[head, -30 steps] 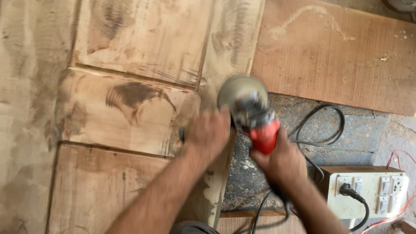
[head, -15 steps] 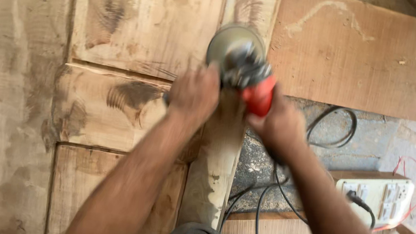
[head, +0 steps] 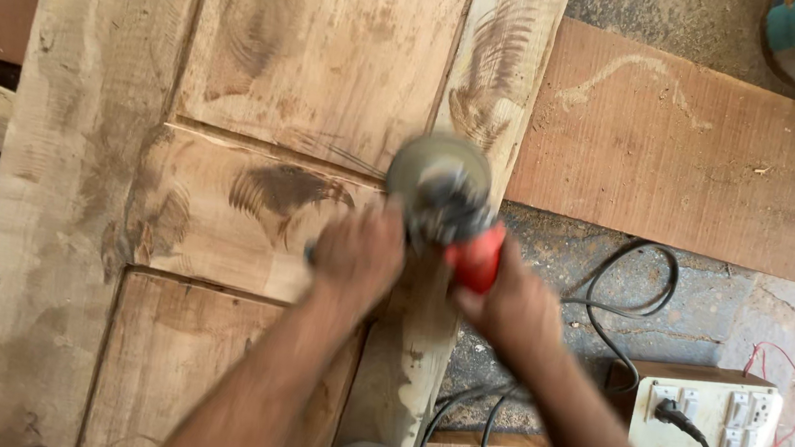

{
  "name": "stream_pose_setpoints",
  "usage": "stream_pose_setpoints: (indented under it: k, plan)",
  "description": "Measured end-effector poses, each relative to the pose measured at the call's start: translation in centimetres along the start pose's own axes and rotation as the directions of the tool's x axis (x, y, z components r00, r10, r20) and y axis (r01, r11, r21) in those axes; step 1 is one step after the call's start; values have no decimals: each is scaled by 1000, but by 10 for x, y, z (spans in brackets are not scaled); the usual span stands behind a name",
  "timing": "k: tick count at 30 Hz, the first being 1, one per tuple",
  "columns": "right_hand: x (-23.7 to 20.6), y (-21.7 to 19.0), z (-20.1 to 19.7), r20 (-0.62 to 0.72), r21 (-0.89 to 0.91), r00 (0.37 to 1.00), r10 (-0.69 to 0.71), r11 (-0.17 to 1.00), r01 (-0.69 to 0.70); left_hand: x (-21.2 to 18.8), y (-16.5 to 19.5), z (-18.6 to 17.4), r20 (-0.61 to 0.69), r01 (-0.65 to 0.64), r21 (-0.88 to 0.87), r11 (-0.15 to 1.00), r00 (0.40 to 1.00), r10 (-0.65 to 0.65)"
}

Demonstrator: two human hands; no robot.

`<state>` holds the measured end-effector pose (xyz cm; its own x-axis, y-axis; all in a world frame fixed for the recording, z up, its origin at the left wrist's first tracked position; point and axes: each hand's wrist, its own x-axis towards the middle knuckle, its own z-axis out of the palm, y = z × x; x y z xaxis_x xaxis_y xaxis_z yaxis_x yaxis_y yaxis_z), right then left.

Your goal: The person repositions a wooden door panel on the workshop floor, then uses an angle grinder to sand its surface, rails and panel edges, working over different sections and turning to cover the door's face throughout the clip.

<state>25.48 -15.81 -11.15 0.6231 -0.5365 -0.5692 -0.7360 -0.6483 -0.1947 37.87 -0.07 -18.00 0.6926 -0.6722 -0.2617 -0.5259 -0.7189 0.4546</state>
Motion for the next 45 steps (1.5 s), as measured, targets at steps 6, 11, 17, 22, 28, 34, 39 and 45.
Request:
stream_pose_setpoints:
  k: [6,11,17,22,28,34,39,45]
  plan:
    - [125,-12,-81,-174,97,984,45,995,-28,189,35,-42,-47,-44,56,997,998,46]
    - [129,33,-64,-247,44,958,-146,986,161,161,48,-21,-206,-65,-4,998,977,63]
    - [-6,80,0,-31,-58,999,31,998,-33,-17,77,22,110,14,-89,996,994,-4]
    - [-25,45,29,99,-161,994,-50,985,66,-82,36,12,99,161,-28,987,982,-158]
    - [26,-118,12,112,-280,911,-396,868,411,-62,-77,-51,-87,406,-221,887,897,-433]
    - [40,-274,15,241,-316,790,-564,724,613,-70,-168,-110,35,681,-302,667,707,-707]
    - [59,-330,30,351,-319,723,-595,650,689,-87,-210,-123,-146,724,-183,665,648,-747]
    - [69,-233,-9,270,-434,789,-551,662,611,-44,-126,-77,-57,620,-289,730,750,-659]
